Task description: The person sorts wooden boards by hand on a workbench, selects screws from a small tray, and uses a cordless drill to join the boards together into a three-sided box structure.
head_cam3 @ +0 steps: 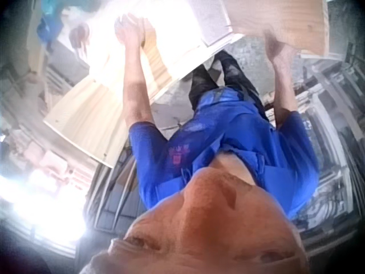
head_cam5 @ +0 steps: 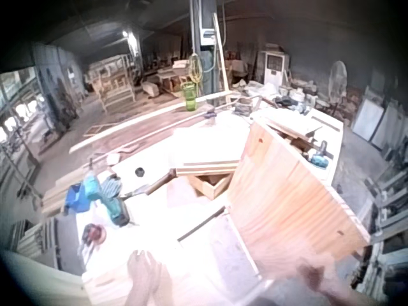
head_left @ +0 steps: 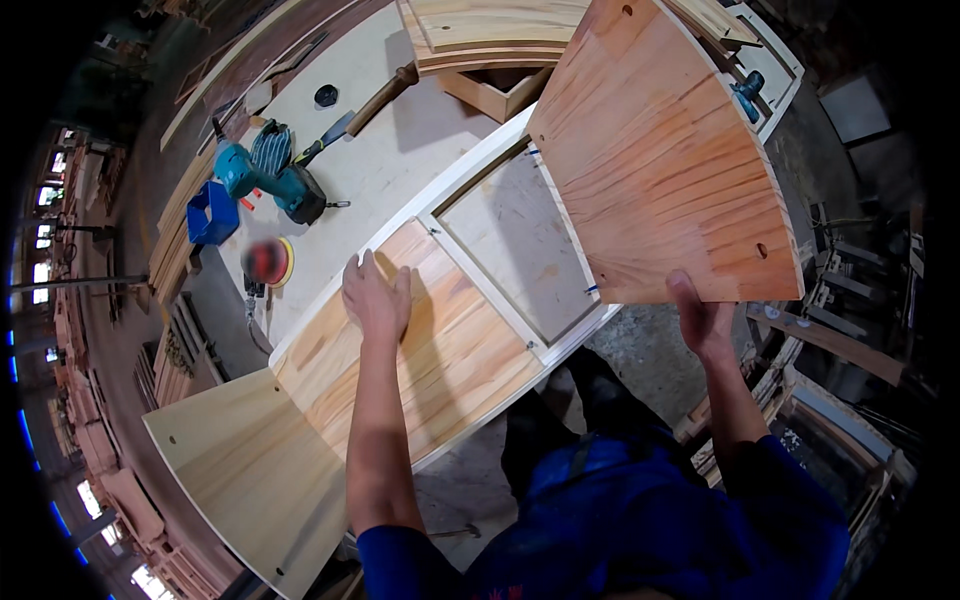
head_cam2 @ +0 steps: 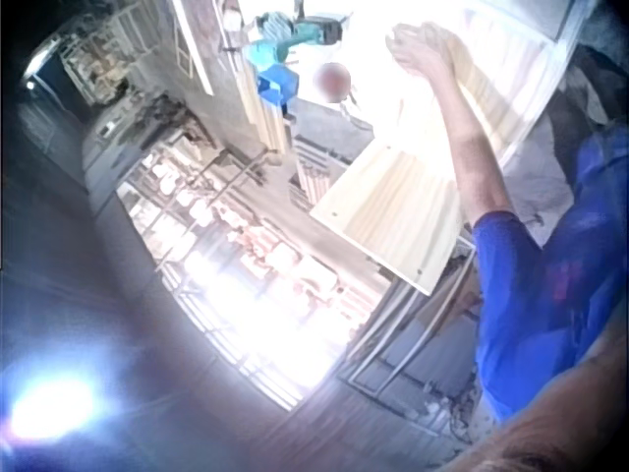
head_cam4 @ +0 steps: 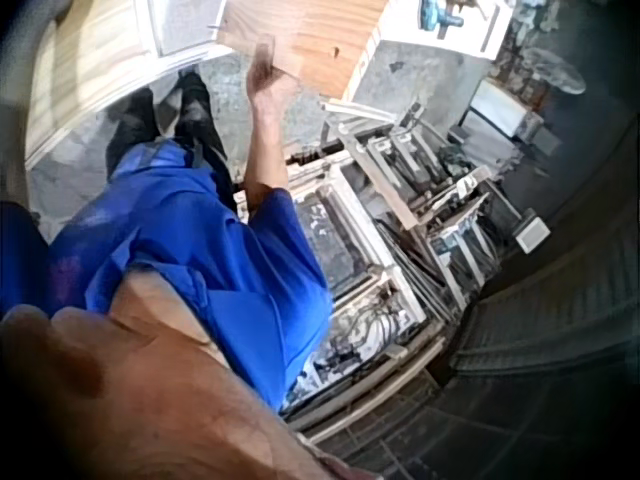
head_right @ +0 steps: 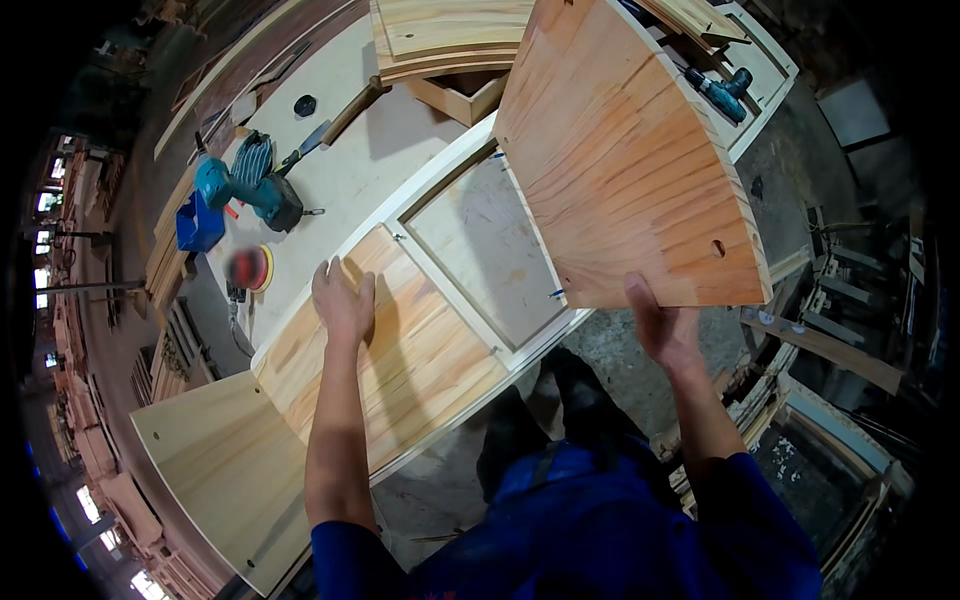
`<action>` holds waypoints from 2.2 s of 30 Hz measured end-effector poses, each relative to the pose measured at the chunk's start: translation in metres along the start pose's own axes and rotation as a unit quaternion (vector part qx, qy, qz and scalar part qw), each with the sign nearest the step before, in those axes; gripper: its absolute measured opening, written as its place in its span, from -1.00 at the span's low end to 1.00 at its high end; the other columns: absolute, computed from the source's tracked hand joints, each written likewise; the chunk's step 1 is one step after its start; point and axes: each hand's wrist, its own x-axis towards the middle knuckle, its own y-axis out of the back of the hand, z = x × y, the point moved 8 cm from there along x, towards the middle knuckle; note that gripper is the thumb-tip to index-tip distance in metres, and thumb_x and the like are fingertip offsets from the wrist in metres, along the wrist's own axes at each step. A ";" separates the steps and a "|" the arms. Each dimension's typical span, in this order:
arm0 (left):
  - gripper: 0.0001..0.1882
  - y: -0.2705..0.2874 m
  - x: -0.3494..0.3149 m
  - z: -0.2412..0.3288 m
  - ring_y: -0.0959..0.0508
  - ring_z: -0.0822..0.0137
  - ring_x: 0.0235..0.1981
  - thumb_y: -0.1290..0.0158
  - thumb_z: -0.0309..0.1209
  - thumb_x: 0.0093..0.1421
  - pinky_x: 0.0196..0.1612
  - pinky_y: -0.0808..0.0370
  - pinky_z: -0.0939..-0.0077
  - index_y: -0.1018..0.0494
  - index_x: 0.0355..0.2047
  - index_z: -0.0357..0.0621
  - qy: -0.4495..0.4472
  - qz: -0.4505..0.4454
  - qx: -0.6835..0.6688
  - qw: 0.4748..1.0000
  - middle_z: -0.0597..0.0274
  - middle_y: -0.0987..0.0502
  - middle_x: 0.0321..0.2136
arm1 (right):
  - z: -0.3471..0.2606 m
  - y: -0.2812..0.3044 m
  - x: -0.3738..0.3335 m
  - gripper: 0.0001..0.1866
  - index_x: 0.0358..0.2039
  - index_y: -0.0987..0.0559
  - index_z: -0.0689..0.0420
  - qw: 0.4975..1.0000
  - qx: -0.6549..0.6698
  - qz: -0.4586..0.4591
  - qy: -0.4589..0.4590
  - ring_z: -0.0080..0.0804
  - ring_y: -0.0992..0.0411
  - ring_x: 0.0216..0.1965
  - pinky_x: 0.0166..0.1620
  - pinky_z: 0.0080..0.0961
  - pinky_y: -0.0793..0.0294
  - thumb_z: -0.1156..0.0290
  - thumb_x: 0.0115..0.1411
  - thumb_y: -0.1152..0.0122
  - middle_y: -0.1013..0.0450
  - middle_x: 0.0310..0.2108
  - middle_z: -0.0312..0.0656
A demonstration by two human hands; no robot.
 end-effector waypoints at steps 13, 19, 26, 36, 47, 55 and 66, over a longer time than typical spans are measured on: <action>-0.27 -0.018 0.052 0.019 -0.35 -0.02 0.10 -0.17 0.06 0.02 0.14 -0.32 0.05 -0.41 0.06 -0.22 -0.013 -0.153 -0.014 0.988 -0.02 -0.37 0.05 | 0.007 -0.033 -0.014 -0.63 -0.06 -0.48 0.32 0.988 0.065 -0.020 -0.137 -0.37 -0.42 -0.14 -0.06 -0.44 -0.43 0.42 0.16 -0.26 -0.47 -0.15 -0.16; -0.03 -0.020 0.046 0.063 -0.25 -0.02 0.16 -0.25 0.14 -0.19 0.20 -0.22 0.07 -0.28 0.13 -0.24 0.019 -0.184 0.050 0.981 -0.05 -0.28 0.09 | -0.020 -0.035 -0.021 -0.77 -0.15 -0.49 0.30 0.995 0.095 -0.043 -0.004 -0.38 -0.44 -0.20 -0.15 -0.41 -0.46 0.55 0.18 -0.23 -0.49 -0.25 -0.15; -0.13 -0.028 0.056 0.065 -0.28 -0.02 0.14 -0.23 0.00 -0.17 0.20 -0.22 0.08 -0.26 0.07 -0.32 0.054 -0.220 0.068 0.972 -0.07 -0.29 0.06 | -0.028 -0.049 -0.033 -0.64 -0.04 -0.44 0.31 0.995 0.083 -0.039 0.031 -0.28 -0.44 -0.18 -0.12 -0.36 -0.46 0.57 0.15 -0.26 -0.47 -0.18 -0.09; -0.17 -0.017 0.067 0.066 -0.37 -0.09 0.12 -0.22 -0.02 -0.14 0.21 -0.23 0.07 -0.29 0.03 -0.38 0.012 -0.257 0.010 0.966 -0.19 -0.41 0.03 | -0.047 -0.051 -0.058 -0.79 -0.18 -0.54 0.24 0.998 0.055 -0.029 -0.019 -0.22 -0.49 -0.29 -0.21 -0.32 -0.48 0.49 0.18 -0.26 -0.51 -0.31 -0.11; -0.45 -0.043 0.086 0.038 -0.51 -0.03 0.03 -0.08 -0.06 0.09 0.10 -0.35 0.11 -0.44 -0.06 -0.26 -0.006 -0.344 -0.202 0.917 -0.19 -0.54 -0.08 | -0.051 -0.064 -0.083 -0.66 -0.09 -0.54 0.24 0.990 -0.089 -0.103 0.034 -0.09 -0.46 -0.09 -0.03 -0.26 -0.44 0.28 0.21 -0.24 -0.50 -0.16 0.01; -0.64 -0.050 0.099 0.013 -0.56 0.02 -0.10 0.09 -0.22 0.28 0.04 -0.38 0.25 -0.47 -0.06 -0.18 -0.033 -0.266 -0.234 0.935 -0.09 -0.59 -0.21 | -0.104 -0.064 -0.081 -0.74 -0.16 -0.58 0.22 0.979 -0.131 -0.074 0.138 -0.13 -0.50 -0.14 -0.13 -0.30 -0.50 0.41 0.14 -0.31 -0.53 -0.21 -0.06; -0.78 -0.023 0.088 0.035 -0.48 0.39 -0.35 0.04 -0.38 0.31 -0.23 -0.44 0.45 -0.47 -0.17 -0.28 -0.049 -0.264 -0.338 0.902 0.18 -0.53 -0.41 | -0.086 -0.084 -0.091 -0.67 -0.08 -0.55 0.26 0.983 -0.001 -0.172 0.058 -0.13 -0.58 -0.22 -0.22 -0.32 -0.56 0.32 0.22 -0.17 -0.56 -0.18 -0.03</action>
